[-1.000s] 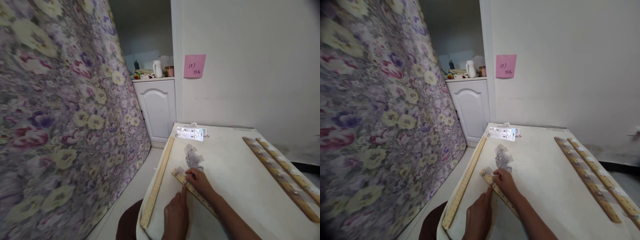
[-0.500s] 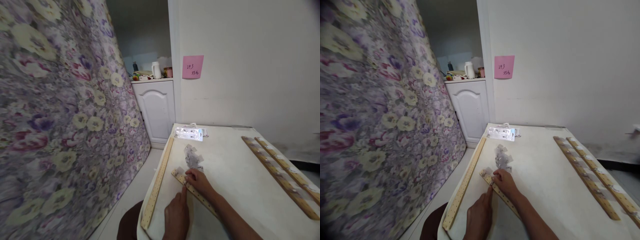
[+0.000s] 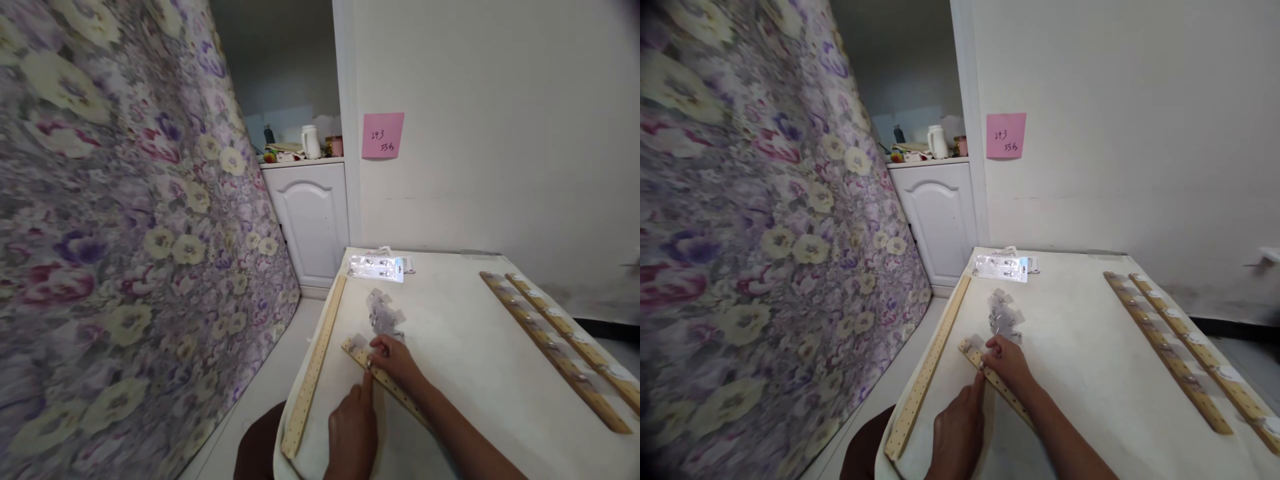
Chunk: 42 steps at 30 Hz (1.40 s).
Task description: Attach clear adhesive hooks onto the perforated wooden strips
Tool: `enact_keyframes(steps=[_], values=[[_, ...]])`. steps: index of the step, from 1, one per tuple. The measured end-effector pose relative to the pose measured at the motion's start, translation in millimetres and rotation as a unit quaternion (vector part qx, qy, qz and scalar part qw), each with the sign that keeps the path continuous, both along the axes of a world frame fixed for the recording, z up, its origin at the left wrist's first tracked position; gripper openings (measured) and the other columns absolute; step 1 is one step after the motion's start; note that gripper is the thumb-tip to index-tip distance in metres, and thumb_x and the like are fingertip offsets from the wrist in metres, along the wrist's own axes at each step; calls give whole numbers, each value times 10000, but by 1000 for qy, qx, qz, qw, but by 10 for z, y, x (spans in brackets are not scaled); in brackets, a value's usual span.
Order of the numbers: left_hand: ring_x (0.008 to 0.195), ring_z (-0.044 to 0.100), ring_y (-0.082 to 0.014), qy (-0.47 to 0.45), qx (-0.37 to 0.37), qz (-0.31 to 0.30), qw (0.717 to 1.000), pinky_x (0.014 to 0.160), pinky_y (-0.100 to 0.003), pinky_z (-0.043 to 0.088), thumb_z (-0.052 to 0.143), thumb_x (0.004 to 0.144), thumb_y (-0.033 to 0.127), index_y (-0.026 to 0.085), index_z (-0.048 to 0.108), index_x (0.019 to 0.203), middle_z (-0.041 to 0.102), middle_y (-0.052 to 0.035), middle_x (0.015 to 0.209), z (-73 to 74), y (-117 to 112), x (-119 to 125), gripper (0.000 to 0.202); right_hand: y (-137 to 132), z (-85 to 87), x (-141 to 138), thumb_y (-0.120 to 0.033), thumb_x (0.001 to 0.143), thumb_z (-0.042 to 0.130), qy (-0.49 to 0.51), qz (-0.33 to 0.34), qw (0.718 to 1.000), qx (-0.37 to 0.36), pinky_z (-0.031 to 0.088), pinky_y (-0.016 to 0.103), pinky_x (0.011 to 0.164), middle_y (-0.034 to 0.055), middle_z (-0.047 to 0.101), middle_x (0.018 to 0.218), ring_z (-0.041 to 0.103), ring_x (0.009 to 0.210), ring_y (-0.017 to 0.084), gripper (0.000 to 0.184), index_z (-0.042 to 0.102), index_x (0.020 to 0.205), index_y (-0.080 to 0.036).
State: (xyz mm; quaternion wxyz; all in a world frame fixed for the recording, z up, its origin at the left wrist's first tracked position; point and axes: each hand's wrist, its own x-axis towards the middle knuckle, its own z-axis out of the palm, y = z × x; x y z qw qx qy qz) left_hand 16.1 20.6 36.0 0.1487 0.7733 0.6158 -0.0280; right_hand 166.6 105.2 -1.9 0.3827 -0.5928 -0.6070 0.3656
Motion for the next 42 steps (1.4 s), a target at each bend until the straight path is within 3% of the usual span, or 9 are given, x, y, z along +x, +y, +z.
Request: enact_keyframes(steps=[13,21,26,29,33,42], values=[[991,569,-185,-13,11,-3,1000,752,-273,411,308,849,105,275,161,1444,564,-62,1133,-81,-9,-37,636,-79,45,50,-337,770,523,-19,-19,998,53,439,270,631,15,641,742,584,648,165,265,623,959,-180],[1018,560,-177,-34,33,1,999,784,-272,410,291,875,154,253,202,1433,567,-62,1169,-104,-24,-70,574,-198,96,435,-269,760,462,-91,-72,989,91,426,285,669,28,642,770,582,719,188,163,607,799,-205],[1067,546,-182,-29,45,2,999,834,-277,410,304,872,155,196,324,1383,558,-80,1214,-54,-63,-66,513,-95,95,630,-258,757,457,-117,-101,986,68,415,285,654,18,619,739,567,691,187,160,603,798,-210],[1056,556,-181,-27,45,7,999,839,-275,415,306,872,149,179,359,1362,568,-81,1201,5,-69,-46,493,-33,59,606,-234,756,455,-122,-97,985,77,414,281,673,18,614,768,565,710,182,186,611,857,-210],[1069,552,-177,-21,43,10,999,839,-261,410,296,880,148,187,379,1346,571,-80,1201,52,-58,-31,475,13,-14,570,-229,771,459,-145,-145,976,70,404,275,683,29,606,815,562,738,180,256,601,982,-202],[1039,566,-175,-36,61,9,997,822,-250,406,311,867,124,186,434,1296,602,-78,1128,42,-64,-28,450,56,-5,571,-227,757,485,-128,-149,979,46,371,236,626,3,587,726,547,680,149,121,605,748,-212]])
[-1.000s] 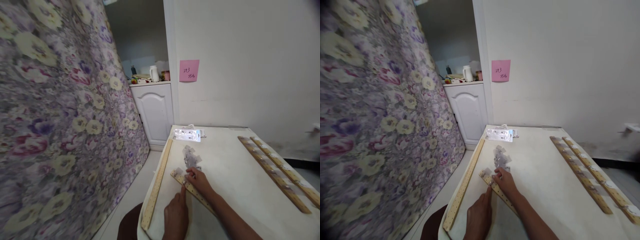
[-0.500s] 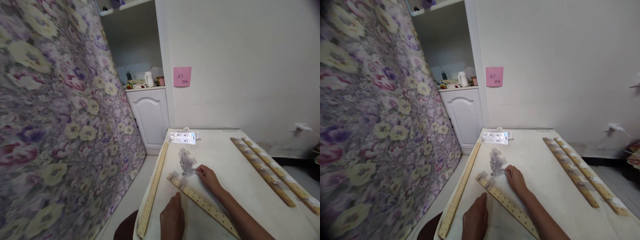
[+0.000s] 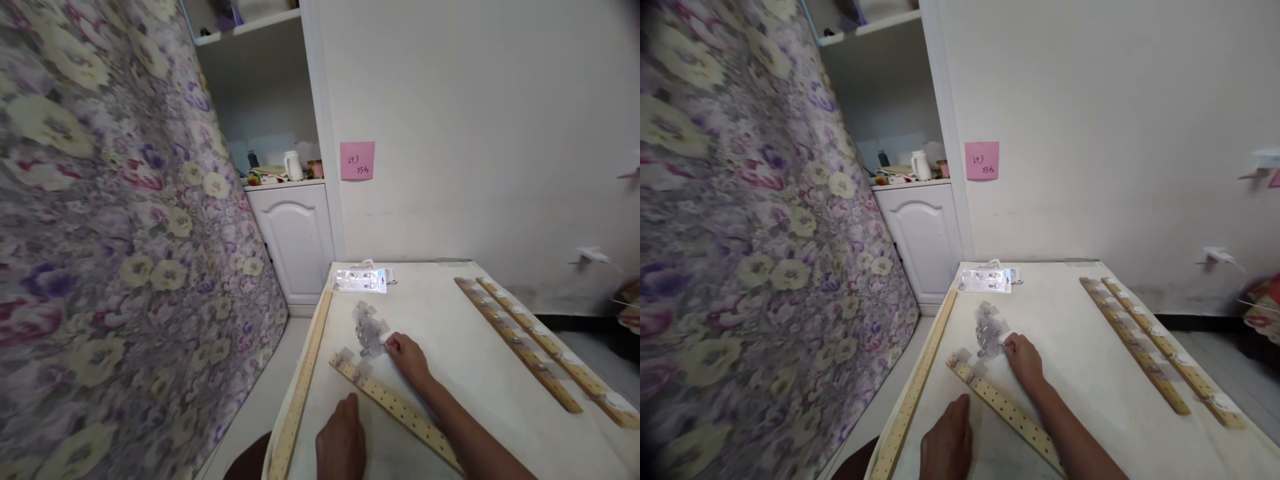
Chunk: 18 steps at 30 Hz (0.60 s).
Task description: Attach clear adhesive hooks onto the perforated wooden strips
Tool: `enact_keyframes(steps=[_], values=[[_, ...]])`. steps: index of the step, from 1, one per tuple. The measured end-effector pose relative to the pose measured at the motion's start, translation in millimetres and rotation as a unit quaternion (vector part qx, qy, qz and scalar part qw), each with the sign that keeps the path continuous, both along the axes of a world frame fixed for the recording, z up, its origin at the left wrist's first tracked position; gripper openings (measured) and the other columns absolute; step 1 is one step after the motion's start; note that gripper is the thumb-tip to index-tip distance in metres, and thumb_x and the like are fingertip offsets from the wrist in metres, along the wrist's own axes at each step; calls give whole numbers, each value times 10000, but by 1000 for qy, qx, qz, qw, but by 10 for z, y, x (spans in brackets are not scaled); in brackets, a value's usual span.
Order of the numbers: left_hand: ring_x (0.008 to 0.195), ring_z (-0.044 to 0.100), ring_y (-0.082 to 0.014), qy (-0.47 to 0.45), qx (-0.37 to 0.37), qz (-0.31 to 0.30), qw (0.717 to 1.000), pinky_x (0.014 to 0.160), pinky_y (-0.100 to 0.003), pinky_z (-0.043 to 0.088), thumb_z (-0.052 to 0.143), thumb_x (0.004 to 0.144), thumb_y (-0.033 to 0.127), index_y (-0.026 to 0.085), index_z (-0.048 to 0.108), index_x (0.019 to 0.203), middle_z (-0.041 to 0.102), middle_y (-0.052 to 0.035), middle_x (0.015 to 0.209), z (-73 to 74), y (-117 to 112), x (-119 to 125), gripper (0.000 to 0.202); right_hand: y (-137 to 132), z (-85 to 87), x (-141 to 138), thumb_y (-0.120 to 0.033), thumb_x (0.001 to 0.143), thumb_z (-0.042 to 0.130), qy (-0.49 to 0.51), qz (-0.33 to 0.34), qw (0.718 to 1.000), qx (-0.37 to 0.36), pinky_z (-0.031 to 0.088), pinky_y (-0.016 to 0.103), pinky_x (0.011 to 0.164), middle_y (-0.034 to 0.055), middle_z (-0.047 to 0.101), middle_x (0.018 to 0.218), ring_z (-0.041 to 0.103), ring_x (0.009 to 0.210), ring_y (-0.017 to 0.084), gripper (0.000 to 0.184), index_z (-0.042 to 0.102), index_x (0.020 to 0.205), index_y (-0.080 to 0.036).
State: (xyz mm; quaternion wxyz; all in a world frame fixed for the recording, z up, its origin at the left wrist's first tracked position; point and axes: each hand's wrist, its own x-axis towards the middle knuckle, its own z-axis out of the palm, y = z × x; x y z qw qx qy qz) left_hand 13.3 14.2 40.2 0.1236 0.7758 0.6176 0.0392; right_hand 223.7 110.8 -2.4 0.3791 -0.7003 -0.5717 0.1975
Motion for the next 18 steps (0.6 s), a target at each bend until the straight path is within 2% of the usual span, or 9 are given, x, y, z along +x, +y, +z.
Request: enact_keyframes(steps=[5,8,11,14,18], values=[[1023,585,-187,-15,21,-4,1000,819,-266,423,316,875,143,183,445,1285,612,-91,1119,-82,23,-24,432,-94,32,66,-248,732,496,9,3,1000,19,408,254,671,26,589,781,556,715,161,107,589,715,-197],[1036,588,-195,-25,25,-9,999,832,-282,433,331,864,143,189,441,1292,605,-98,1162,-173,56,-48,445,-226,114,130,-247,714,484,18,6,999,46,421,276,694,37,581,794,555,727,176,102,570,696,-196],[1047,588,-202,-60,52,-8,997,856,-302,437,331,864,151,185,466,1272,600,-108,1192,-241,64,-86,431,-403,220,168,-248,709,484,78,40,994,58,433,296,753,52,605,825,576,821,202,82,522,654,-201],[1057,582,-200,-147,94,-4,985,893,-314,430,328,889,202,184,512,1217,608,-102,1182,-249,11,-126,377,-603,294,160,-282,720,506,171,74,982,40,437,320,812,77,642,909,592,925,228,124,483,627,-204],[956,599,-198,-319,118,-15,940,845,-308,454,372,896,305,200,584,1055,641,-76,1029,-171,-159,-85,285,-875,359,64,-330,742,538,263,107,959,19,439,345,844,108,650,1031,592,1008,253,165,495,656,-196]])
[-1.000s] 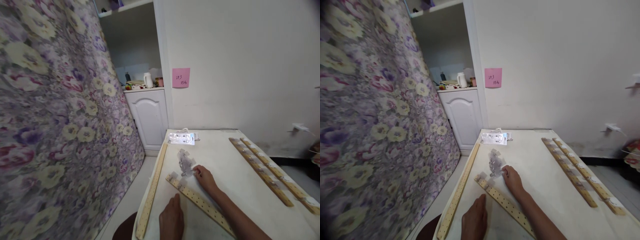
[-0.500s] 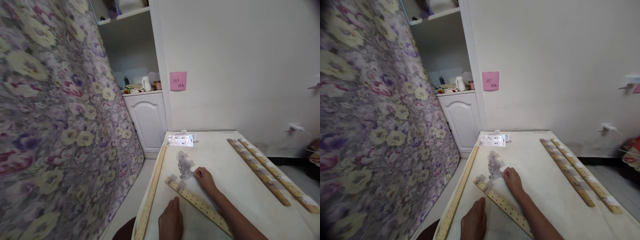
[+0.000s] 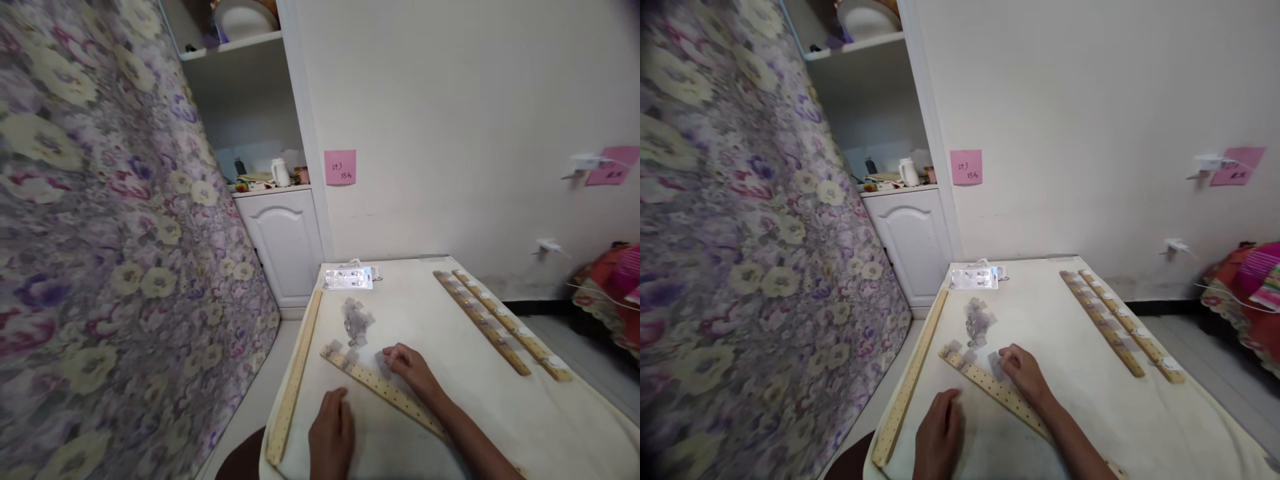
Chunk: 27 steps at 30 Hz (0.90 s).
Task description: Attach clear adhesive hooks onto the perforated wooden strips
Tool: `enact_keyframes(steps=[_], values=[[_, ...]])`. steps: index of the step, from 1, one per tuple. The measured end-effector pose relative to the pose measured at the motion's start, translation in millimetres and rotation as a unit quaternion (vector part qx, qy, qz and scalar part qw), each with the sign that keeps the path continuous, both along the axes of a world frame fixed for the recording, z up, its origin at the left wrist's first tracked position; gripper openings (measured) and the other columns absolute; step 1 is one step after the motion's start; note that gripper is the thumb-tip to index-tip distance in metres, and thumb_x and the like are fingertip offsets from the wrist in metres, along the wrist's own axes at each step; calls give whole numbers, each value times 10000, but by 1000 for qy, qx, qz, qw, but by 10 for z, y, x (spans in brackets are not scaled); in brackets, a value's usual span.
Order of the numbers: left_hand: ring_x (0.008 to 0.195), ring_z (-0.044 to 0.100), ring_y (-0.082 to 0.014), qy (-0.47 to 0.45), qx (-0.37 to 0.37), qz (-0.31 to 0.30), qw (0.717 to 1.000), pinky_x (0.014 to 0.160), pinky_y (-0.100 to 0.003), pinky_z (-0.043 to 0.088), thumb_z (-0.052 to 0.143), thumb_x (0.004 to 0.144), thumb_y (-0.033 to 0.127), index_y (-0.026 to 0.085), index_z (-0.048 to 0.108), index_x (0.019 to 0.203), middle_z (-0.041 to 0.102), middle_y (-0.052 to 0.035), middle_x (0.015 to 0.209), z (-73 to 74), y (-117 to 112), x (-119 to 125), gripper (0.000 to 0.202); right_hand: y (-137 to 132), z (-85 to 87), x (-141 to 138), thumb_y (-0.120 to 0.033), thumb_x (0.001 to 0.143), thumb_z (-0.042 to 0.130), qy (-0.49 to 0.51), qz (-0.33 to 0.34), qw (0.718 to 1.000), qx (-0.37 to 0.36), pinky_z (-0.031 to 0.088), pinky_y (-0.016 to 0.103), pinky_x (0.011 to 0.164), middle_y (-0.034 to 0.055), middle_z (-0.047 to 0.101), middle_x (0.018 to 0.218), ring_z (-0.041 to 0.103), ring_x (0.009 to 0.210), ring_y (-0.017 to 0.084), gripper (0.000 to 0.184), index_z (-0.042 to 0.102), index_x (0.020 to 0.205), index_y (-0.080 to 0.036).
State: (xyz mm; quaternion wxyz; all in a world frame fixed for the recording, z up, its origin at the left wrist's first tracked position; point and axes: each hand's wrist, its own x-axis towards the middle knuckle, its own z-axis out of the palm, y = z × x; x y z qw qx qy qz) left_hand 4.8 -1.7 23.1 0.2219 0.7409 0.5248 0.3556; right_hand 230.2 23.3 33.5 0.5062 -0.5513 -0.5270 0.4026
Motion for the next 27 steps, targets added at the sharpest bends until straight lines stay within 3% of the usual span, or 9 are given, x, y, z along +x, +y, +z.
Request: enact_keyframes(steps=[4,7,10,14,21,24,27], values=[[731,593,-188,-148,-71,-33,986,692,-295,473,464,856,407,187,602,1014,637,-44,815,95,-163,190,304,-244,134,-167,-309,751,549,8,28,999,15,445,336,828,107,647,1041,597,987,243,145,502,684,-190],[591,539,-151,-238,-163,-45,957,557,-252,427,514,812,470,174,597,1006,599,0,702,125,-208,311,364,-372,241,-296,-238,734,552,-38,48,997,46,451,294,763,82,646,1003,601,900,204,73,520,697,-184],[485,460,-112,-307,-223,-61,923,474,-216,345,581,739,504,171,596,877,531,46,575,118,-219,352,360,-437,272,-394,-161,690,563,-90,52,991,80,425,247,656,41,642,896,567,744,151,33,536,692,-180],[422,410,-82,-350,-277,-71,892,444,-188,287,650,685,488,178,567,796,501,68,471,86,-269,362,339,-479,228,-473,-175,675,619,-124,47,988,82,373,224,576,-4,597,733,500,624,117,52,570,656,-176],[362,358,-61,-379,-316,-50,868,402,-181,228,600,716,587,196,491,693,477,72,419,-5,-344,443,406,-596,239,-493,-276,764,590,-132,40,988,72,385,237,602,-10,588,680,527,640,127,119,598,698,-177],[365,362,-60,-393,-333,-49,855,400,-181,222,638,676,584,203,460,680,470,75,420,-37,-350,444,421,-635,228,-421,-292,838,474,-84,22,995,46,395,236,574,-25,571,620,531,592,122,154,567,778,-185],[375,378,-62,-402,-336,-39,851,405,-179,231,672,646,565,200,464,683,482,72,430,-52,-352,421,421,-660,148,-374,-334,828,479,-15,48,999,-10,414,229,519,-31,567,599,553,551,122,165,542,788,-186]])
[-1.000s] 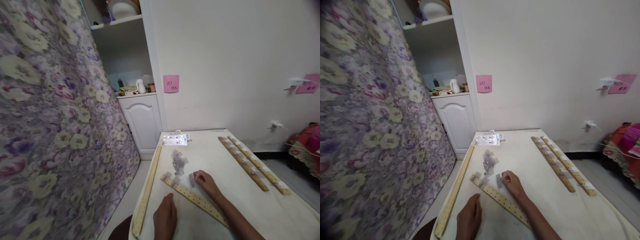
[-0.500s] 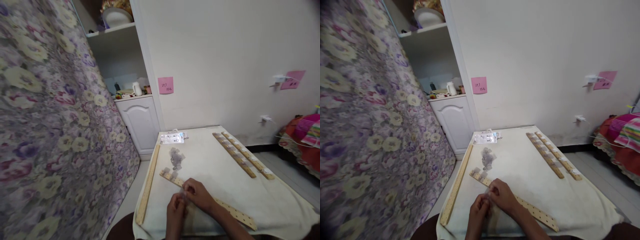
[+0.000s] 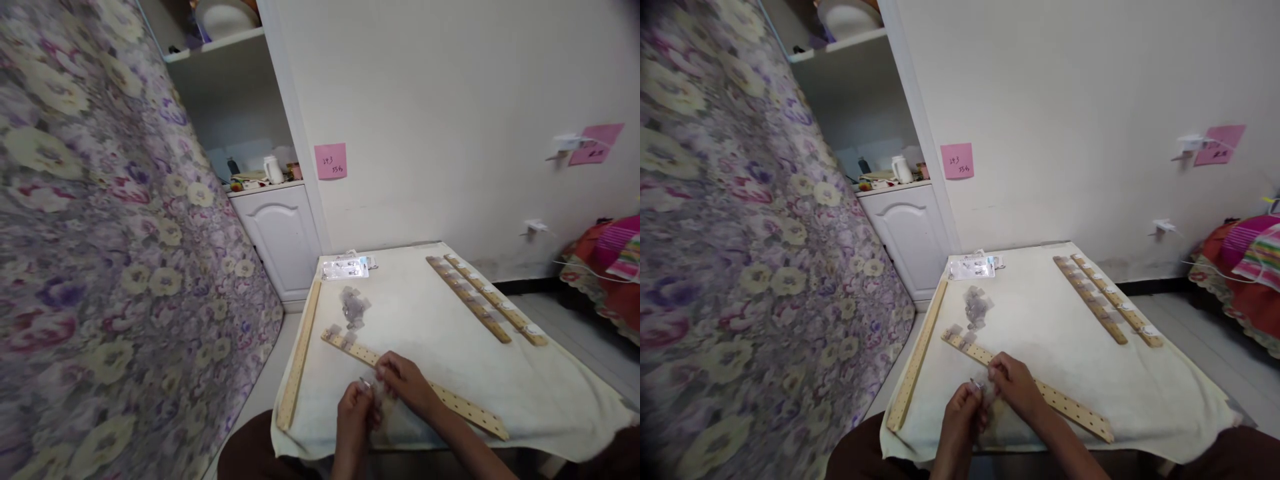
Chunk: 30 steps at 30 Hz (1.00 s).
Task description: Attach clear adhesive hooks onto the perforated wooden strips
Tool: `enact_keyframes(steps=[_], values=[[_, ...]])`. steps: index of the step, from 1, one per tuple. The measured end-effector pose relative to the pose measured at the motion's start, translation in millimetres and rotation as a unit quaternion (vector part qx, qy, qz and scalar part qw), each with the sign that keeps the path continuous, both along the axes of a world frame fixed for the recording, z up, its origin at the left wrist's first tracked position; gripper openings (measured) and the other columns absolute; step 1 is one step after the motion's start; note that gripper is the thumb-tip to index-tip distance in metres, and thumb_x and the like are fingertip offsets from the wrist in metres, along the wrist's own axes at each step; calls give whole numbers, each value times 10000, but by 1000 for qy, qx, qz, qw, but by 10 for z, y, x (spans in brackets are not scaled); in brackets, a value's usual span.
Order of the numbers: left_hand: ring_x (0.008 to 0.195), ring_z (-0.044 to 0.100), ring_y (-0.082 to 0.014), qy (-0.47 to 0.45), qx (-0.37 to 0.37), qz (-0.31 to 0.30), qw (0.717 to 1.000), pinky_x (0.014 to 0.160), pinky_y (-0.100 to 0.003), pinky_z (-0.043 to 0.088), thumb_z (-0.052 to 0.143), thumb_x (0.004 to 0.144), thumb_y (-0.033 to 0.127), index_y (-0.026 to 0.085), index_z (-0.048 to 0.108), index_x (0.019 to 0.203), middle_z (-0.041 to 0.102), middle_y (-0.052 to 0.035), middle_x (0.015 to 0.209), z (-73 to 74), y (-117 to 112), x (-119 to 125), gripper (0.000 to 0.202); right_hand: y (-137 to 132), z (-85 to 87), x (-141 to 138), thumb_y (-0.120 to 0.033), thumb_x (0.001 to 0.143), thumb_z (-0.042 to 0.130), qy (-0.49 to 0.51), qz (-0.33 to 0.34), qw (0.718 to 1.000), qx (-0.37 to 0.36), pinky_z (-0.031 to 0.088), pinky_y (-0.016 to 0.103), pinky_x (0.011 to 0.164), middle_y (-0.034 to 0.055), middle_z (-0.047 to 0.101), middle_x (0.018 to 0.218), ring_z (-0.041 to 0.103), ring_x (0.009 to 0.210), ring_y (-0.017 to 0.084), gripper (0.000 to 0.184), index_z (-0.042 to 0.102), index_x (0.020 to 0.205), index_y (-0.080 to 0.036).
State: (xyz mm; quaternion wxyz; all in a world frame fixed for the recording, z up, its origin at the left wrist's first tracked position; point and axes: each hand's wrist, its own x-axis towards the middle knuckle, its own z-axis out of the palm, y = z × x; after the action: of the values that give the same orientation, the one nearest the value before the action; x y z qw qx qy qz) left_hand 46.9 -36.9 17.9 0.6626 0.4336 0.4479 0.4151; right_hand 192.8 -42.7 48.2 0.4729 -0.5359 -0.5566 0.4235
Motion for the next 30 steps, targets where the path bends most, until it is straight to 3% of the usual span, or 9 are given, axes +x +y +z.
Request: enact_keyframes(steps=[4,9,13,19,24,30], values=[[389,402,-66,-2,1,15,1000,418,-180,260,676,632,573,195,488,704,501,67,450,-9,-6,-5,428,2,-155,-51,-376,728,592,63,41,993,-90,373,196,397,-52,554,542,519,429,96,206,506,732,-189],[416,428,-74,0,9,18,1000,431,-187,284,681,635,543,190,489,694,522,54,478,-27,10,-9,406,22,-224,-125,-358,681,620,107,36,988,-105,384,180,369,-73,520,442,519,391,90,232,455,668,-194],[410,408,-68,8,19,31,999,437,-182,273,677,659,498,176,545,785,505,70,450,-14,59,-64,370,12,-222,-130,-347,686,605,126,62,982,-127,388,176,345,-64,551,443,539,375,100,218,455,694,-190],[403,418,-72,11,21,46,999,439,-190,282,667,674,491,167,552,770,517,57,451,-3,79,-84,357,13,-249,-137,-390,697,601,134,50,982,-123,394,172,349,-67,547,447,537,365,94,250,487,737,-171],[464,480,-105,4,24,65,998,486,-218,348,638,675,525,188,512,788,548,44,519,-54,76,-49,377,21,-270,-160,-388,675,614,149,63,976,-143,412,177,375,-29,632,554,590,431,112,266,482,780,-181],[443,400,-96,85,72,51,992,470,-217,296,564,732,492,215,443,690,444,76,491,-72,98,-37,305,132,-320,-114,-319,694,543,108,17,988,-108,381,197,388,-81,512,464,494,371,86,143,511,743,-188]])
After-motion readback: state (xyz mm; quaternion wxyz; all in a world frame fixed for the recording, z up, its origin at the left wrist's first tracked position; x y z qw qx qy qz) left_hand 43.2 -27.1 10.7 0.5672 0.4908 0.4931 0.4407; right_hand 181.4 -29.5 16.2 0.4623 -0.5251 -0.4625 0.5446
